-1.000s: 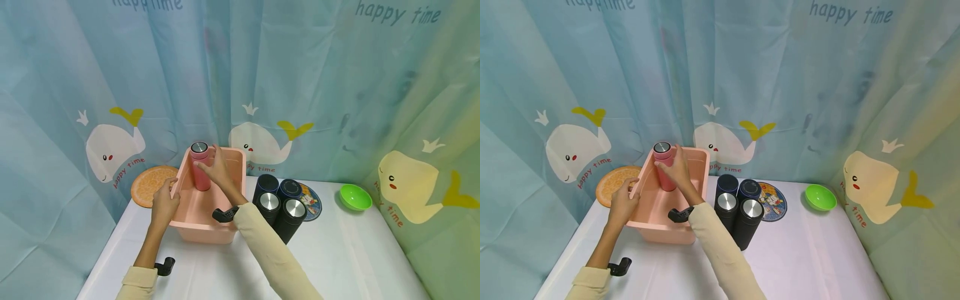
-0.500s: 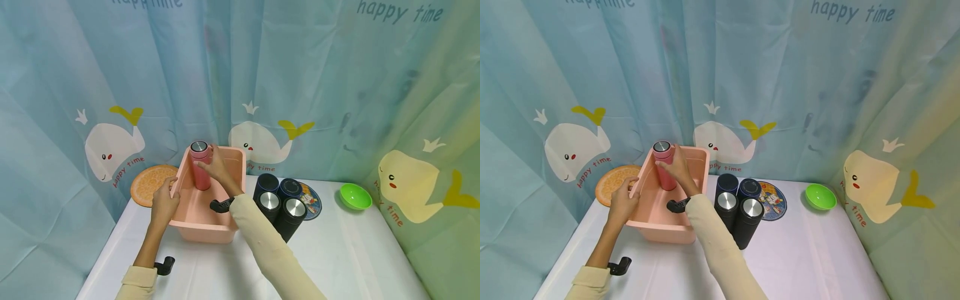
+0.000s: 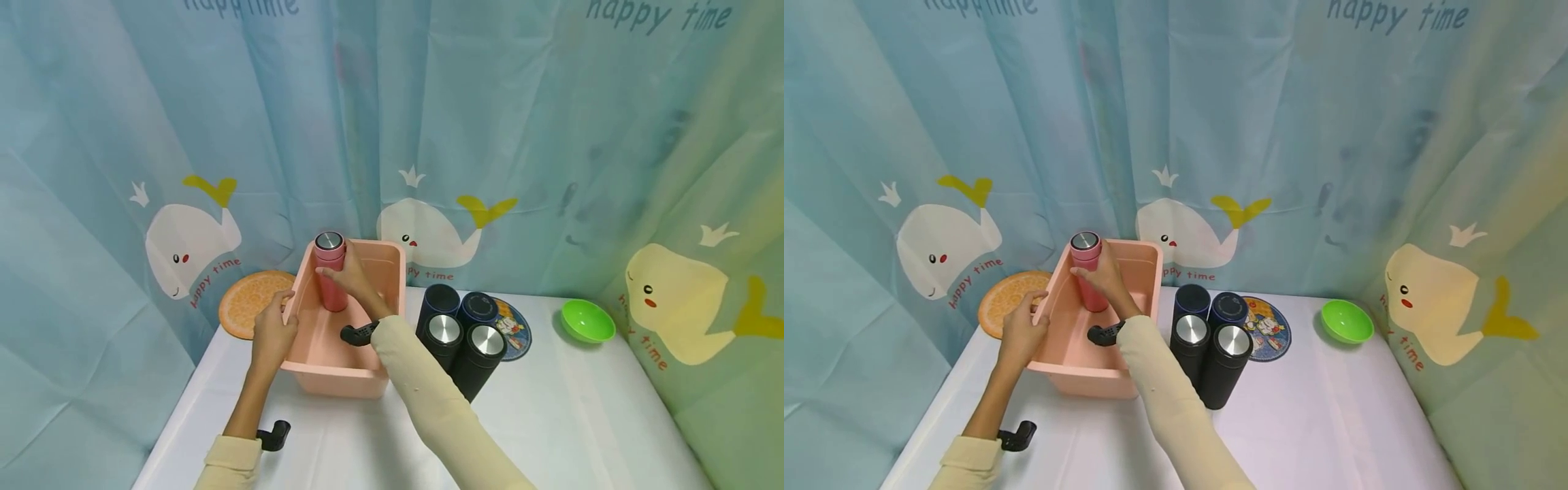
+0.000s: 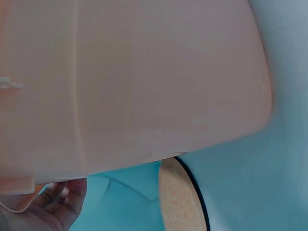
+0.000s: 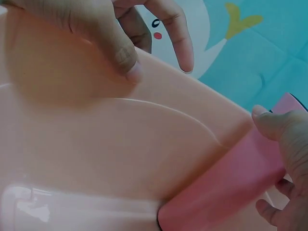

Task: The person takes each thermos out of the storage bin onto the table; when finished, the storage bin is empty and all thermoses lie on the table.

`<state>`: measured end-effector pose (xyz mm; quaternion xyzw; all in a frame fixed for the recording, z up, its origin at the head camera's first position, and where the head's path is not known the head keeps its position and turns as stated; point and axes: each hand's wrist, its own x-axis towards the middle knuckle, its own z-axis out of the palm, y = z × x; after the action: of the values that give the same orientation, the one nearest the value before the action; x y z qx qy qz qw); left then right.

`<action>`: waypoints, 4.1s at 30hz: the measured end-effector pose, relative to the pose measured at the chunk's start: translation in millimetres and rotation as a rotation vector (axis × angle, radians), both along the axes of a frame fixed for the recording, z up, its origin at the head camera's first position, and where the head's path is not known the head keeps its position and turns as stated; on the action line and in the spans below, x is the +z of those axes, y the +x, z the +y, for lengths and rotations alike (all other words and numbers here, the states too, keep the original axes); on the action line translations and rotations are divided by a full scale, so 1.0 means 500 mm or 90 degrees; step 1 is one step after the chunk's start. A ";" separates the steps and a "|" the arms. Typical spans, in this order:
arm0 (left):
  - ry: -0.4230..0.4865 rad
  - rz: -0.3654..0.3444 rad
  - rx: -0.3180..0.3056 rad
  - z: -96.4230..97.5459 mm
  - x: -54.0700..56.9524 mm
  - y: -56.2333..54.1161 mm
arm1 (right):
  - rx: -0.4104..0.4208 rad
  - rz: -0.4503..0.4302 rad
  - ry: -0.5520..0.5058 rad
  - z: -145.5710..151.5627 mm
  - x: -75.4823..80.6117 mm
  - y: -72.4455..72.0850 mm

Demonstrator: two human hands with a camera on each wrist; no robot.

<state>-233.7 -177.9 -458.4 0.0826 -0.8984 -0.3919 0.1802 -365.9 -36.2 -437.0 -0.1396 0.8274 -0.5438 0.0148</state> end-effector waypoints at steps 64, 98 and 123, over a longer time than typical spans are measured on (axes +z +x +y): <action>0.004 -0.016 -0.007 0.003 0.004 0.000 | 0.006 0.114 0.009 0.018 0.024 0.012; -0.004 0.000 -0.005 0.006 0.001 0.006 | 0.024 0.218 -0.118 0.049 0.138 0.129; -0.021 -0.008 -0.007 0.006 0.004 0.010 | 0.009 0.334 -0.147 0.143 0.259 0.269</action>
<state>-228.4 -175.0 -456.2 0.0769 -0.9062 -0.3778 0.1736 -231.2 35.1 -307.2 -0.2821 0.7344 -0.5799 -0.2119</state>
